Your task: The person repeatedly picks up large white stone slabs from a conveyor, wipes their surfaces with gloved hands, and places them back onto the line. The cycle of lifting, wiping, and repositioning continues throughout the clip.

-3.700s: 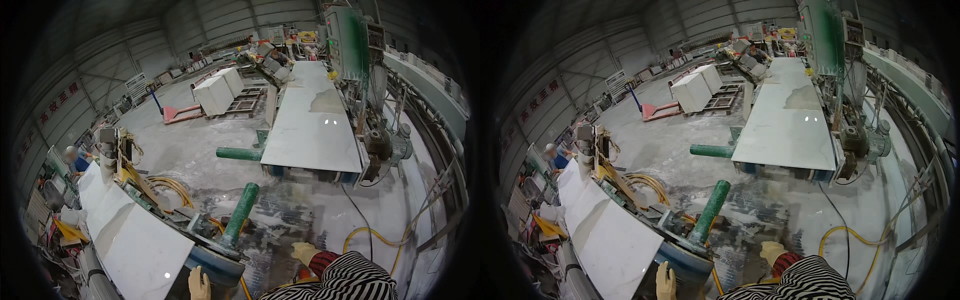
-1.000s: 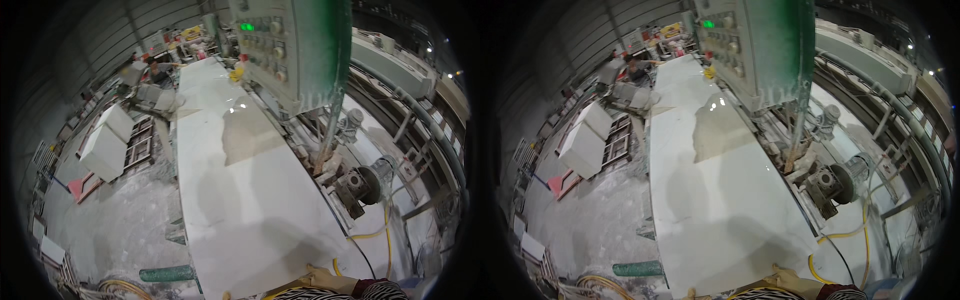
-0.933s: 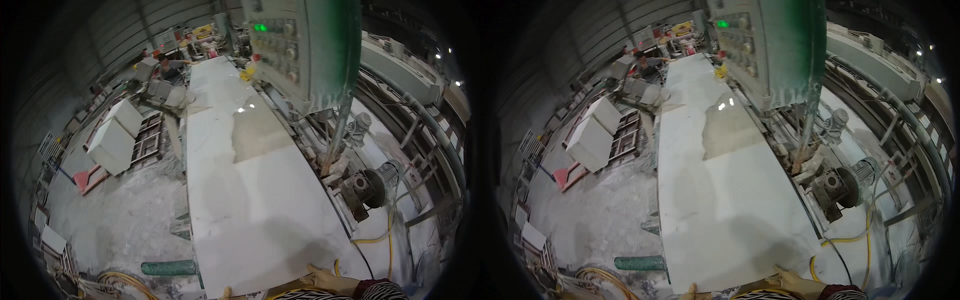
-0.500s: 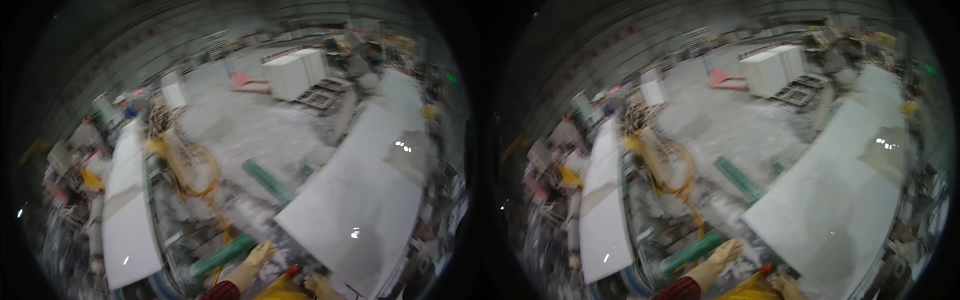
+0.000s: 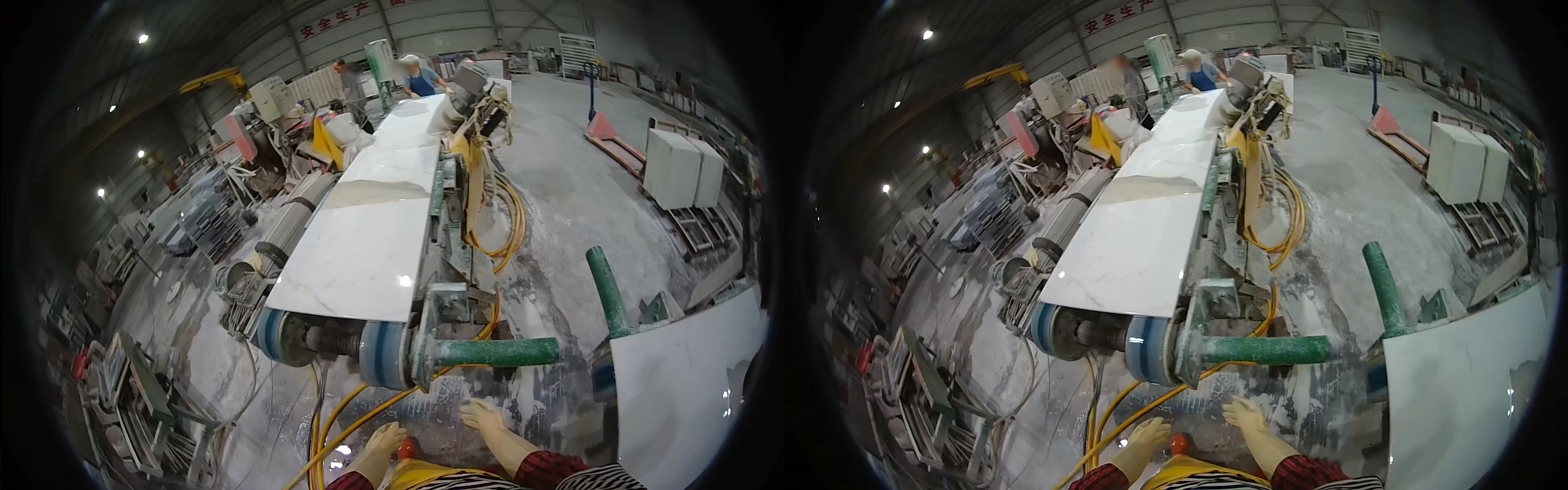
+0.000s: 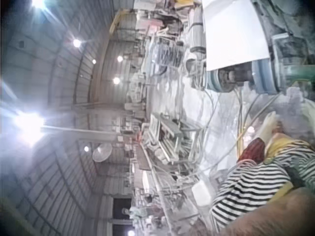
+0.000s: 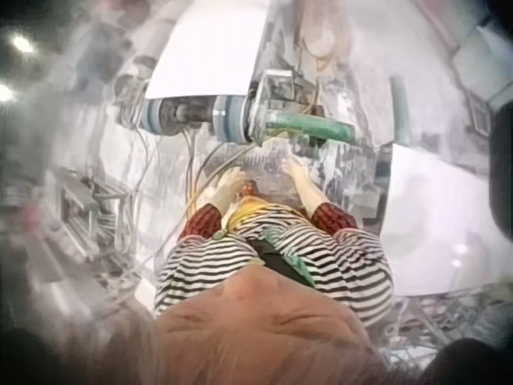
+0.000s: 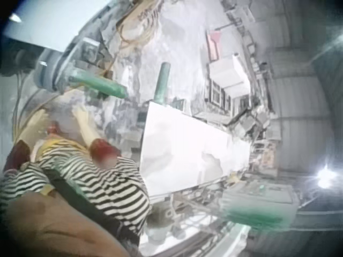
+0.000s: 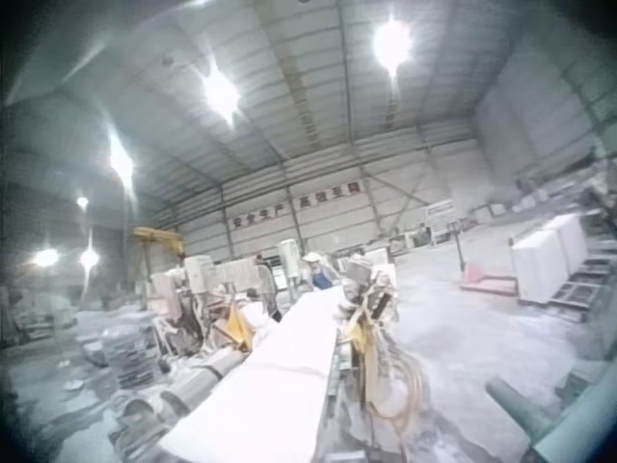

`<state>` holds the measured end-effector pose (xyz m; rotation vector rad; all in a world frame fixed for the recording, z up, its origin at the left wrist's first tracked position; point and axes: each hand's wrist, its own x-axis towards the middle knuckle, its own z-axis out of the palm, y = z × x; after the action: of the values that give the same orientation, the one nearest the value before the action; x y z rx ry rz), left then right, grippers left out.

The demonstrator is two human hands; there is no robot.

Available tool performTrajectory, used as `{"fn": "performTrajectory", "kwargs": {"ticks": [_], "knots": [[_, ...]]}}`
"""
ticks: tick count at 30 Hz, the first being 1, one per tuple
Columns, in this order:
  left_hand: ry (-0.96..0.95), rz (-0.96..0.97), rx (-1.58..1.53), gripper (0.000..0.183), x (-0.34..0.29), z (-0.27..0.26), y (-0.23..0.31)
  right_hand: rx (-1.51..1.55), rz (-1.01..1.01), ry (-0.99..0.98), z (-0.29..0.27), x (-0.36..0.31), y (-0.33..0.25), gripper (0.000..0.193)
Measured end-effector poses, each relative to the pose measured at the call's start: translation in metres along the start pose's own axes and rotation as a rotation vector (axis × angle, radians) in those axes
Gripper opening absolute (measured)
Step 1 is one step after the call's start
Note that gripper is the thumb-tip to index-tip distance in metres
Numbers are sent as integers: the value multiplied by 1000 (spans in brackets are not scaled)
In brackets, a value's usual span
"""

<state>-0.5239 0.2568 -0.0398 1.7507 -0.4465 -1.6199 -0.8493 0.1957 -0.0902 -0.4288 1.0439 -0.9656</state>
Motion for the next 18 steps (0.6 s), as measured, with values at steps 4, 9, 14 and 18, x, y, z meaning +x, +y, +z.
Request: {"fn": "performTrajectory", "kwargs": {"ticks": [4,9,14,18], "knots": [[54,71,-74,57,22,-77,-21,-386,-66,-235,139,25,-35,56],[7,199,-72,55,47,-169,43,-787,-369,-200,218,64,-51,51],[117,270,-12,60,68,-272,130,-1190,-716,96,292,88,-102,40],[160,466,84,60,117,-360,171,-1436,-930,280,339,117,-124,21]]}}
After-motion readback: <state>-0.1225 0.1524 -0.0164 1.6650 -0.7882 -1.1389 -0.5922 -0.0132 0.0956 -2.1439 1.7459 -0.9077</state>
